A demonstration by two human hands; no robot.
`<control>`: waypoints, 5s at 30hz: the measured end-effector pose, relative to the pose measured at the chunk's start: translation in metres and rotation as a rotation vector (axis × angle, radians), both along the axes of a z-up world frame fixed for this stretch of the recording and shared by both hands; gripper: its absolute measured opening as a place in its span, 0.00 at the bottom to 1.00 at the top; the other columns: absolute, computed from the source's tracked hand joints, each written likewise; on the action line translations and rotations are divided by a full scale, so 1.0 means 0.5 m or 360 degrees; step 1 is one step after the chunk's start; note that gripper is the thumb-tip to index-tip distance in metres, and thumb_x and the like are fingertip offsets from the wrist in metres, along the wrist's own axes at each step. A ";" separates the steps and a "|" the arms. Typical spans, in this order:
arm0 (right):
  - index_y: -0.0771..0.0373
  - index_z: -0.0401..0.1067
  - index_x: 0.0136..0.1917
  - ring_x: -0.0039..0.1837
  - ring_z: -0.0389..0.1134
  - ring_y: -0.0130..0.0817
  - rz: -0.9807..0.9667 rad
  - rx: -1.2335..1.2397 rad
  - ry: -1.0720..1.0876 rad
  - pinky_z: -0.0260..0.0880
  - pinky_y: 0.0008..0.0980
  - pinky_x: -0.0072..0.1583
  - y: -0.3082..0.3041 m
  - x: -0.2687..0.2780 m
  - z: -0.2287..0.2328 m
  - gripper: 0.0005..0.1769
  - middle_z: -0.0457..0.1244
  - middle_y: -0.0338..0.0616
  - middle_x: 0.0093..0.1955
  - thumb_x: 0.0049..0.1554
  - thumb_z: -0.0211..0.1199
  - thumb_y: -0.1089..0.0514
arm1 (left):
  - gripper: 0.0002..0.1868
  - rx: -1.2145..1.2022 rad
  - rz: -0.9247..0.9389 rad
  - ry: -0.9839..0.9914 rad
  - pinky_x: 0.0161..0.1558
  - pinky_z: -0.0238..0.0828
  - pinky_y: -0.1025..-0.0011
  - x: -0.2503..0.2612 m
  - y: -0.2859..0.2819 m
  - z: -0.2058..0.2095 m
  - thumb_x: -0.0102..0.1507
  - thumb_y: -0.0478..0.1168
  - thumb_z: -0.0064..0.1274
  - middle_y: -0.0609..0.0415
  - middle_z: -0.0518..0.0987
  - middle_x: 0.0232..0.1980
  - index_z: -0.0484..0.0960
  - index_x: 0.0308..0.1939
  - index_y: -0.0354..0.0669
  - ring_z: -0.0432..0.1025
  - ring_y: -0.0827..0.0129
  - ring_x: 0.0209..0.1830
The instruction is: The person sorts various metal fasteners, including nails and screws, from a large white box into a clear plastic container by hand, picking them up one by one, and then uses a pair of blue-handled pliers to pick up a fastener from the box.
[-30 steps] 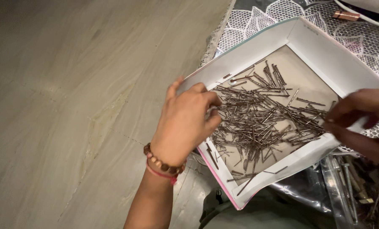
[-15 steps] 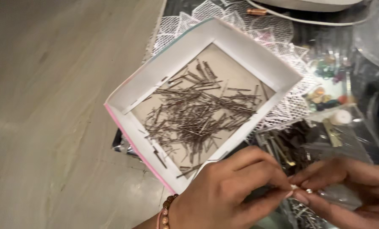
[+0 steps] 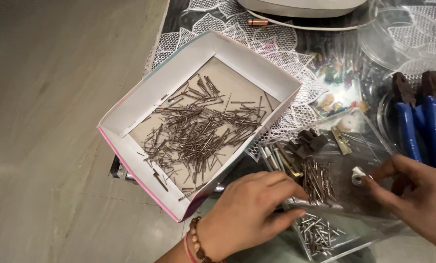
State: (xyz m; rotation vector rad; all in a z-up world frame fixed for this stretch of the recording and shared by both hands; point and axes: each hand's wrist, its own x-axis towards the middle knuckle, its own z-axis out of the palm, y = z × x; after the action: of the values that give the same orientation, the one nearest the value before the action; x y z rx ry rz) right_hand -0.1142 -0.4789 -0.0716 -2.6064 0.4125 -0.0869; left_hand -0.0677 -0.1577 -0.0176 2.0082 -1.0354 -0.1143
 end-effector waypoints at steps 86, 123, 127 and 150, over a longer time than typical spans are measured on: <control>0.59 0.78 0.52 0.45 0.72 0.46 0.2012 -0.0460 0.0325 0.73 0.45 0.50 0.482 0.362 0.140 0.15 0.68 0.43 0.50 0.52 0.69 0.53 | 0.14 0.0412 0.1116 -0.0319 0.73 0.43 0.42 0.122 0.248 0.009 0.57 0.44 0.63 0.61 0.81 0.40 0.85 0.47 0.52 0.74 0.63 0.47; 0.57 0.85 0.48 0.38 0.77 0.32 0.1174 0.0500 0.0883 0.77 0.29 0.42 0.402 0.349 0.142 0.11 0.74 0.43 0.38 0.51 0.73 0.54 | 0.09 0.0256 0.0846 -0.0113 0.73 0.48 0.49 0.099 0.226 0.026 0.63 0.48 0.58 0.60 0.84 0.33 0.89 0.37 0.52 0.76 0.65 0.43; 0.58 0.84 0.48 0.42 0.77 0.29 0.1309 0.0643 0.0734 0.78 0.26 0.47 0.398 0.338 0.147 0.13 0.75 0.41 0.40 0.49 0.73 0.57 | 0.10 0.0290 0.0860 -0.0083 0.72 0.48 0.49 0.100 0.223 0.027 0.63 0.48 0.57 0.59 0.83 0.31 0.90 0.37 0.51 0.76 0.64 0.41; 0.62 0.72 0.66 0.45 0.76 0.26 0.1462 0.1133 0.0224 0.78 0.26 0.47 0.340 0.295 0.161 0.25 0.74 0.39 0.42 0.55 0.69 0.62 | 0.09 -0.0095 0.0896 -0.0056 0.46 0.68 0.64 0.074 0.197 0.068 0.64 0.43 0.58 0.53 0.75 0.37 0.87 0.42 0.42 0.71 0.61 0.42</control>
State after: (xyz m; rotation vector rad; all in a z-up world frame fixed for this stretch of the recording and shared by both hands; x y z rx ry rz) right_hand 0.0331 -0.3089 0.0091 -1.8643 -0.6235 0.4658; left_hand -0.0307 -0.0593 0.0166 2.1743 -0.4555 0.2496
